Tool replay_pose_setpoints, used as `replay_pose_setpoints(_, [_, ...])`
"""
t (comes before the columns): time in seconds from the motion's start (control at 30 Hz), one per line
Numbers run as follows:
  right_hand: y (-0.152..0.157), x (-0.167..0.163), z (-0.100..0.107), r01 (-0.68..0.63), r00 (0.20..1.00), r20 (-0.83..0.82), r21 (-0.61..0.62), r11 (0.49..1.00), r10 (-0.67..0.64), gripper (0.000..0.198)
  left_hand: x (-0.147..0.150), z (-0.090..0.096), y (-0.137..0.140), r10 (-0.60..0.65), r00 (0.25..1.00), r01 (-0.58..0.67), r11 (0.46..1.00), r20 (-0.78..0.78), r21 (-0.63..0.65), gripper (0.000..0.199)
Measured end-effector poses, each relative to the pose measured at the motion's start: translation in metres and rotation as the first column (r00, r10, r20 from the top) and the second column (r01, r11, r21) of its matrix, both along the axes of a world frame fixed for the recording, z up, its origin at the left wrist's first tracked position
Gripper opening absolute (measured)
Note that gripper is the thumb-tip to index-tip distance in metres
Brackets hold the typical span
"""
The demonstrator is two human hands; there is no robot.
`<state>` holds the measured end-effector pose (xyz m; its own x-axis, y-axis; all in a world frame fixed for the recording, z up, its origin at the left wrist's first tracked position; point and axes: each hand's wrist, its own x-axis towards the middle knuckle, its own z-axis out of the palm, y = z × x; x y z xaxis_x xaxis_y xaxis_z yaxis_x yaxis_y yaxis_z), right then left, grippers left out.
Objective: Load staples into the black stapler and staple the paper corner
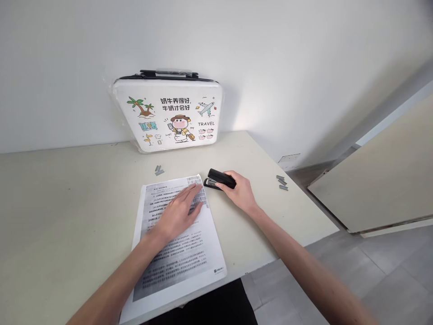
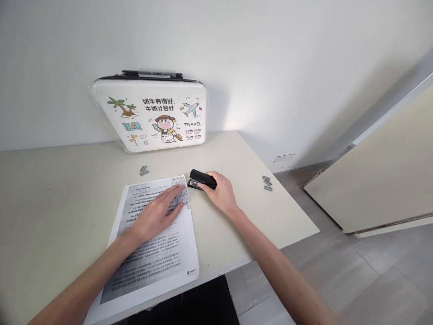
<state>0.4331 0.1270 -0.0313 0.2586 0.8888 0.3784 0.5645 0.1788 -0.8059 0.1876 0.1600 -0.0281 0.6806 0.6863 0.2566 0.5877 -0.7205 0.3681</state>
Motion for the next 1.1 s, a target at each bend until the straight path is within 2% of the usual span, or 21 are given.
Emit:
replay_pose_setpoints(0.2, [0.001,0.002,-0.004,-0.008,1.000,0.019,0.038,0.999,0.007,0.029,-0.001,-0.001,0.000,-0.020,1.000,0.020,0.998,-0.007,0.063,0.050])
replay_pose_setpoints(0.6, [0.004,0.012,-0.011,-0.052,0.998,0.040,0.020,0.998,0.051,0.033,-0.002,-0.001,0.000,-0.049,0.998,0.048,0.998,0.027,0.029,0.048])
replay_pose_setpoints(0.83, [0.002,0.016,-0.008,-0.068,0.997,0.048,0.026,0.997,0.067,0.032,-0.003,0.003,0.000,-0.044,0.999,0.043,0.998,0.023,0.047,0.046])
replay_pose_setpoints(1.1, [-0.001,0.013,-0.004,-0.060,0.998,0.037,0.020,0.998,0.059,0.032,-0.007,0.011,0.009,0.003,0.989,-0.001,1.000,0.150,-0.013,0.039])
